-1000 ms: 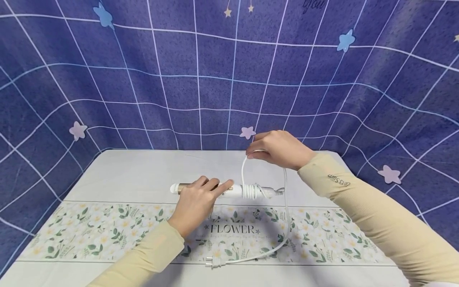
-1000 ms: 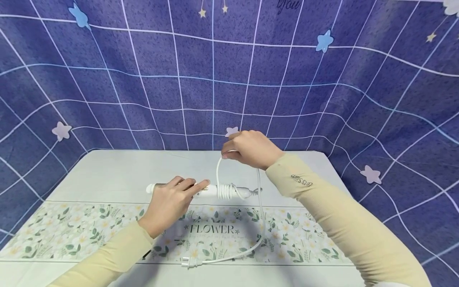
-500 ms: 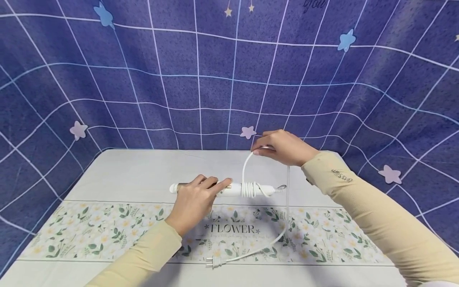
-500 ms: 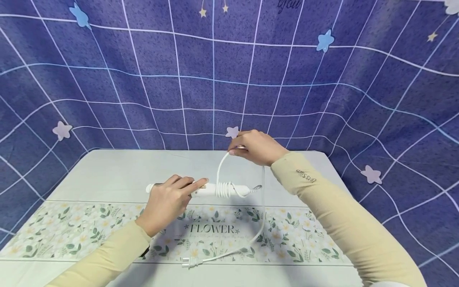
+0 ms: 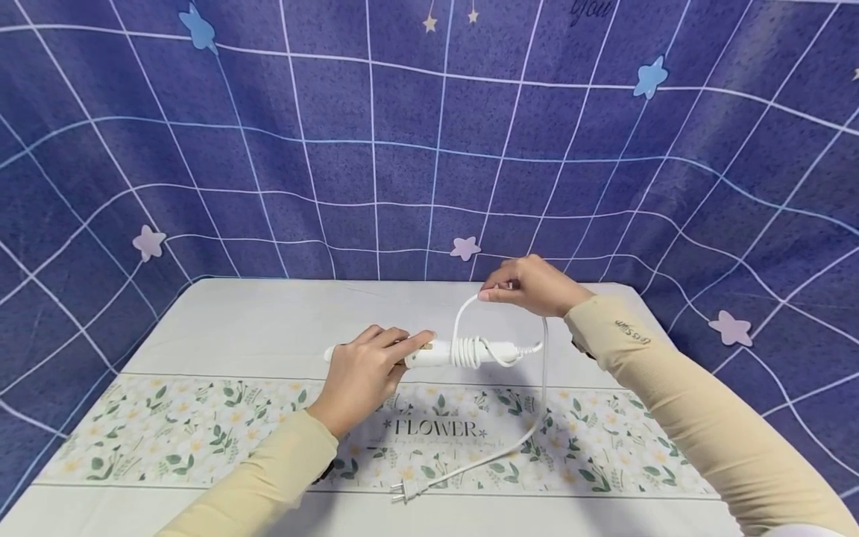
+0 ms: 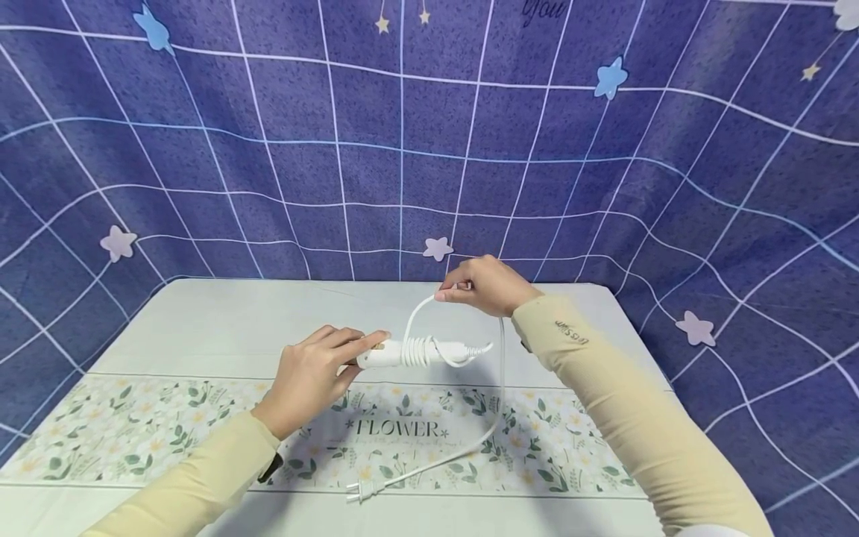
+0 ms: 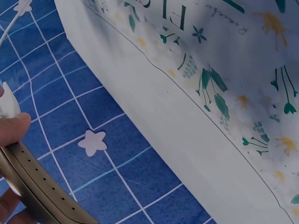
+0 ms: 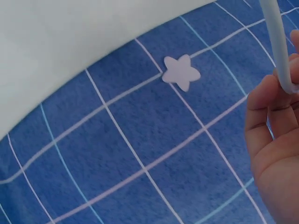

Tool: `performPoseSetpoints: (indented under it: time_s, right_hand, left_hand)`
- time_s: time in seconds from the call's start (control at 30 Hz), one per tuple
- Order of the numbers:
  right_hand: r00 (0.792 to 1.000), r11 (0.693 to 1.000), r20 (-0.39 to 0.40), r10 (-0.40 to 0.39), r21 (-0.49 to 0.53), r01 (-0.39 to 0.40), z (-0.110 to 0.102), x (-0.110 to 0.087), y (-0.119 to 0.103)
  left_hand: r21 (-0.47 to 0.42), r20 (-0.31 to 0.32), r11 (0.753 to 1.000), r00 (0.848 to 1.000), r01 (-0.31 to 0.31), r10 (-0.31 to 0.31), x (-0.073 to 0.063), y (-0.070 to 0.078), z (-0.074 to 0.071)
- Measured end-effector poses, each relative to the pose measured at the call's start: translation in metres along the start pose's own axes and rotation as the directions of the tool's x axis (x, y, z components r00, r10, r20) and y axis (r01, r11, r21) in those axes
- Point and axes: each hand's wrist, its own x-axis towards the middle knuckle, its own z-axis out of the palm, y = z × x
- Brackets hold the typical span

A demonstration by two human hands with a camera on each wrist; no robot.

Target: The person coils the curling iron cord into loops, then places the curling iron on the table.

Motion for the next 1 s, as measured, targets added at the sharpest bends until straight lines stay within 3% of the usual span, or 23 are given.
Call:
performPoseSetpoints:
  time_s: [0.3, 0.4, 0.5, 0.63, 0.77, 1.0]
  right_hand:
    - [0.998, 0.991, 0.026, 0.054, 0.124, -0.057, 0.03, -0.002, 0.011]
    - [1.0, 0.978, 0.019, 0.022, 0.205, -0.026, 0.041, -0.005, 0.013]
    - [1.0, 0.976, -0.016, -0.001, 0.219, 0.005, 0.052, -0.01, 0.015]
    - [0.994, 0.959, 0.007, 0.112, 0.262, -0.11, 0.065, -0.017, 0.011]
    - [0.974, 0.906, 0.087, 0.208, 0.359, -0.225, 0.074, -0.02, 0.001]
    - [0.982, 0.944, 0.102, 0.159, 0.276, -0.181, 0.083, -0.027, -0.009]
  left_hand:
    - [-0.026, -0.022, 0.998, 0.998, 0.052, -0.053, 0.003, 0.002, -0.002]
    - [-0.027, -0.027, 0.996, 0.996, 0.085, -0.086, 0.006, 0.003, -0.003]
    - [-0.028, -0.034, 0.992, 0.992, 0.119, -0.12, 0.008, 0.004, -0.004]
    - [-0.022, -0.04, 0.986, 0.985, 0.164, -0.165, 0.01, 0.004, -0.005]
    - [-0.006, -0.042, 0.979, 0.978, 0.206, -0.206, 0.012, 0.003, -0.005]
    - [0.024, -0.035, 0.967, 0.967, 0.255, -0.254, 0.014, 0.002, -0.007]
